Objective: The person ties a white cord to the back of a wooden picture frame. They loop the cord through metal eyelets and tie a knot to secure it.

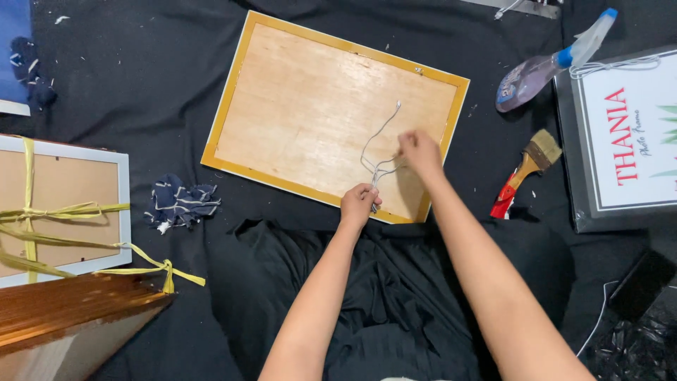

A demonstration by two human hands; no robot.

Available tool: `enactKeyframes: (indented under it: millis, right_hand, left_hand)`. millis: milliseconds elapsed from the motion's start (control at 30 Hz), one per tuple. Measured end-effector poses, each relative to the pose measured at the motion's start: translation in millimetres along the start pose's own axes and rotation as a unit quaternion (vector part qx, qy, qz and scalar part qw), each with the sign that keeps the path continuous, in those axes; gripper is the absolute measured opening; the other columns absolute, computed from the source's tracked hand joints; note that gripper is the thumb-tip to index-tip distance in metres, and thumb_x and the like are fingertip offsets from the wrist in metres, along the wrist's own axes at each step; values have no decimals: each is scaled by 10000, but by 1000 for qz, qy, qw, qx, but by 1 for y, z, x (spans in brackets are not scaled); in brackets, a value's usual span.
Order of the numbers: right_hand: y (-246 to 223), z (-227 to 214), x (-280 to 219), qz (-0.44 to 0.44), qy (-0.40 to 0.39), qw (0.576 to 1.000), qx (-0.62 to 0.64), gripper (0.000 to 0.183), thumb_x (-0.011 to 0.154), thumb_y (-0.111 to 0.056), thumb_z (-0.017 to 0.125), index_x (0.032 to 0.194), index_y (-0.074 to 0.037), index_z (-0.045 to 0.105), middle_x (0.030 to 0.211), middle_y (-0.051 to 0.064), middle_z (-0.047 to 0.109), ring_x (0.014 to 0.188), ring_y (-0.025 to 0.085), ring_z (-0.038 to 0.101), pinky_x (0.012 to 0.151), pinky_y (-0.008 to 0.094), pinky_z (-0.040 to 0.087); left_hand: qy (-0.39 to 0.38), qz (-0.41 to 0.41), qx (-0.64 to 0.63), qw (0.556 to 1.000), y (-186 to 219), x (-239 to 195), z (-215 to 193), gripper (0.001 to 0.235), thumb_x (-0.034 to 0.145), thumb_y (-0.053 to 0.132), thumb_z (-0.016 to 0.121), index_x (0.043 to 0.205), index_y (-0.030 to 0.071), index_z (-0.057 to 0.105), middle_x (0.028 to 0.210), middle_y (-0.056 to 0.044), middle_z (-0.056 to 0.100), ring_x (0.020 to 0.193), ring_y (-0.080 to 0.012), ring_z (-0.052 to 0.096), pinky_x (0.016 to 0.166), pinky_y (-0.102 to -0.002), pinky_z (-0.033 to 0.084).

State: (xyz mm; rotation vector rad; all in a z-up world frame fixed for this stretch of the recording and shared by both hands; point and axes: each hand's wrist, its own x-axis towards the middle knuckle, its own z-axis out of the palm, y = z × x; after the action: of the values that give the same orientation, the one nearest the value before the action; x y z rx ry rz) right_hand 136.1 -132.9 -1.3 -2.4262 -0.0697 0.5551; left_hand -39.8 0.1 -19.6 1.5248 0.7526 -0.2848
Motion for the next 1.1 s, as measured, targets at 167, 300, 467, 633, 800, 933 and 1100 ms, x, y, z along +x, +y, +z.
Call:
enactKeyframes:
  millis: [167, 300, 467, 633, 800, 933, 1100]
  right_hand:
    - [-29, 21, -73, 47, -149, 988, -3, 389, 895, -601, 645, 964, -244, 785, 848, -11, 758, 979, 229, 722, 929, 379, 537]
    - [-8, 29, -59, -7, -170, 985, 0, 264, 881, -384, 762, 994, -145, 776, 839, 104, 773, 869, 276, 755, 858, 429, 599]
    - [-55, -49, -24, 2, -216, 976, -38, 153, 987, -179, 660, 932, -77, 758, 716, 101, 741, 608, 193, 736, 608, 328, 633]
    - [-34, -100, 84, -165, 102, 977, 85, 145, 928, -238, 803, 1030, -137, 786, 919, 118, 749, 896, 332, 723, 769, 433, 558]
    - [-61, -113, 41, -145, 40, 945, 289, 738, 1160, -380, 624, 1624, -31, 167, 1216, 51, 654, 1101, 135, 649, 905, 241, 557]
    - [-39, -37, -48, -13, -146, 988, 47, 350, 1037, -386, 599, 1121, -94, 772, 880, 97, 769, 798, 229, 746, 709, 382, 563]
    - [38, 77, -91, 122, -124, 946, 273, 231, 923, -352, 787, 1096, -201, 780, 899, 41, 730, 804, 160, 716, 661, 297, 613]
  left_hand:
    - [1, 9, 13, 1000, -11, 6, 3, 148, 960, 250, 660, 1028, 146, 741, 735, 12, 766, 691, -108, 726, 739, -253, 587]
    - [1, 7, -32, 999, -16, 11, 4, 150, 958, 248, 682, 1041, 149, 757, 744, 13, 770, 660, -78, 698, 668, -208, 582]
    - [1, -5, -84, 996, -12, 4, 2, 156, 975, 220, 688, 1054, 100, 750, 770, -28, 777, 652, -88, 690, 637, -208, 582]
    - [-4, -9, -132, 991, -15, 7, 1, 161, 987, 193, 693, 1066, 59, 733, 804, -84, 780, 660, -113, 713, 610, -207, 609]
    - [-12, -17, -156, 988, -11, 6, -1, 180, 987, 178, 704, 1092, 31, 705, 847, -125, 778, 726, -147, 744, 644, -218, 626]
    - [-29, -24, -181, 983, -16, 14, 1, 192, 994, 175, 705, 1112, 24, 688, 866, -137, 770, 773, -176, 758, 677, -262, 636]
    - [-57, 94, 325, 939, -2, 18, 4, 220, 992, 384, 607, 1113, 255, 738, 978, -37, 776, 1069, -337, 712, 964, -477, 559]
